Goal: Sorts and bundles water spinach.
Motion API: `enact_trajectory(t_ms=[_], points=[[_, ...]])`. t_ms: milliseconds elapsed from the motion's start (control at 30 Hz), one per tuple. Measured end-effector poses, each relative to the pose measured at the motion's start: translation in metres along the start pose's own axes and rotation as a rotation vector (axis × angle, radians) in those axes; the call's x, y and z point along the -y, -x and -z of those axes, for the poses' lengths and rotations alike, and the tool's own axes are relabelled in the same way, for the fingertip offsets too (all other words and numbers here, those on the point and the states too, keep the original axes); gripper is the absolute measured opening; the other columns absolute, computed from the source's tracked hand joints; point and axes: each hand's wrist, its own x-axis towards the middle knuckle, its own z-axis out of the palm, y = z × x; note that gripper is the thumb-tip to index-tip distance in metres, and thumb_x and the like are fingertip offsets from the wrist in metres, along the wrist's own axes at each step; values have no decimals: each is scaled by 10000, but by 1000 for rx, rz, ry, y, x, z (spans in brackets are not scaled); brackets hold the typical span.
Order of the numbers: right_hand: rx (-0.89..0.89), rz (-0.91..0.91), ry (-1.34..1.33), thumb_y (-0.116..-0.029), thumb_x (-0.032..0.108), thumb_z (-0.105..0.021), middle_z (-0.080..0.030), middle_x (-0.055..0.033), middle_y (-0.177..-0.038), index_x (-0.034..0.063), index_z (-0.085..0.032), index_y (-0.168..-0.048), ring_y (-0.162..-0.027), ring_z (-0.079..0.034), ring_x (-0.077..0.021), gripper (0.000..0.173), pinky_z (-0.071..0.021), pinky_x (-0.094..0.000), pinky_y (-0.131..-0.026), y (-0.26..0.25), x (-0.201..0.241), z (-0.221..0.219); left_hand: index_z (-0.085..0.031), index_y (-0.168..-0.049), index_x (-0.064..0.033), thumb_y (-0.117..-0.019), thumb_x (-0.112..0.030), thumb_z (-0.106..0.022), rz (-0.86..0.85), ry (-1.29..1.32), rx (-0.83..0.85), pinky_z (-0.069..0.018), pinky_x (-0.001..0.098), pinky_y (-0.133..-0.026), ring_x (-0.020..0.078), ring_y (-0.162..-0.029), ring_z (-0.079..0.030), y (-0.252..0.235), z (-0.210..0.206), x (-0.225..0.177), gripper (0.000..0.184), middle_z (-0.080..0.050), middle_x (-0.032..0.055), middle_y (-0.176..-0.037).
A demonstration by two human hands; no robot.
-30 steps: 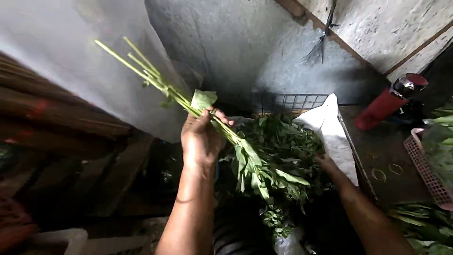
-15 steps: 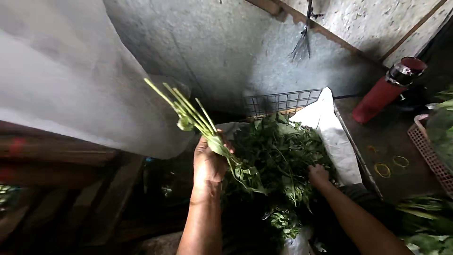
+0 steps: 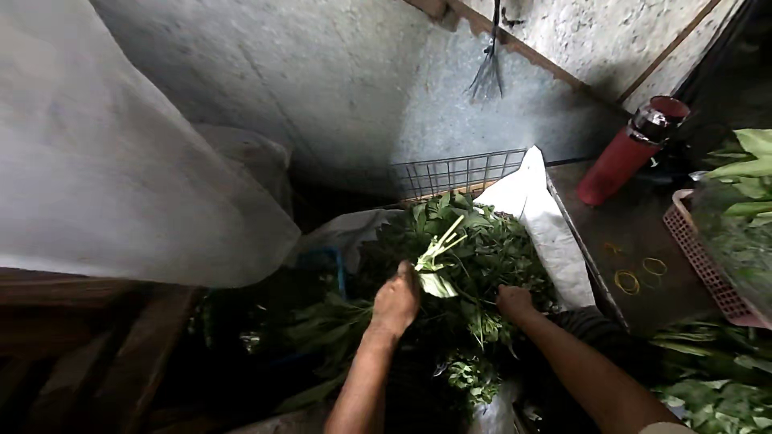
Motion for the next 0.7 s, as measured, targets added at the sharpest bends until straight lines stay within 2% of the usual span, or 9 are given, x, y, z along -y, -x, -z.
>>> enact_trajectory(t_ms=[67, 133, 200, 267, 367, 467, 533, 633, 700], points=[[-61, 22, -7, -1037, 247, -513, -603, -249, -1371, 12, -612, -1340, -1316, -542, -442, 397, -432, -634, -1065, -2, 0, -2, -404, -1531, -124, -1118, -277, -374, -32, 40, 66, -501, 616, -991, 448, -1162, -650, -1, -16, -2, 441, -659, 263, -1235], [-138, 43, -49, -989, 181, -569, -487, -251, -1482, -4, -579, -1379, -1388, -449, -445, 431, -417, -621, -1089, -9, -2, -3, -478, -1493, -132, -1117, -283, -397, -69, 135, 88, -495, 605, -1003, 426, -1166, -651, -5, -32, 0, 413, -667, 251, -1227], [-101, 0, -88, -991, 244, -601, -447, -246, -1525, 3, -537, -1421, -1376, -478, -439, 497, -452, -612, -1071, -11, -4, 2, -528, -1461, -104, -1114, -265, -412, -97, 333, 106, -466, 564, -1060, 364, -1218, -628, -12, -48, 8, 399, -653, 221, -1285], [-82, -23, -93, -983, 284, -633, -438, -263, -1527, -14, -562, -1397, -1378, -472, -451, 515, -447, -624, -1073, -11, -7, 1, -558, -1433, -81, -1107, -254, -430, -95, 521, 127, -468, 510, -1072, 298, -1218, -627, -19, -62, 16, 391, -647, 191, -1311], [-86, -23, -42, -1008, 245, -562, -496, -267, -1474, -26, -595, -1357, -1357, -495, -449, 443, -461, -617, -1055, 3, 4, -4, -586, -1376, -68, -1104, -310, -459, -61, 701, 163, -531, 385, -880, 187, -948, -639, -25, -70, 18, 386, -660, 133, -1149], [-35, -68, -65, -1016, 357, -573, -588, -245, -1396, -10, -595, -1362, -1318, -550, -425, 505, -457, -622, -1058, 12, 12, -6, -619, -1255, -48, -1106, -369, -444, -39, 767, 223, -489, 315, -737, 127, -760, -543, -29, -74, 14, 395, -581, 55, -927], [6, -88, -64, -1003, 400, -598, -614, -239, -1365, -6, -599, -1351, -1291, -579, -412, 535, -460, -628, -1052, 12, 12, 0, -628, -1155, -35, -1111, -398, -413, -36, 787, 256, -467, 290, -689, 113, -709, -506, -28, -74, 11, 424, -530, 28, -854], [108, -107, 35, -969, 424, -633, -627, -224, -1353, -5, -650, -1274, -1292, -583, -397, 527, -452, -635, -1048, 19, 15, 26, -619, -1033, -23, -1114, -452, -353, 14, 807, 270, -445, 285, -636, 115, -648, -471, -28, -74, 11, 511, -478, 13, -780], [151, -79, 130, -946, 394, -655, -634, -236, -1336, -15, -660, -1248, -1281, -587, -413, 509, -452, -653, -1036, 18, 1, 37, -609, -1014, -23, -1108, -493, -327, 57, 789, 291, -441, 291, -631, 122, -638, -464, -29, -73, 14, 556, -474, 14, -772]])
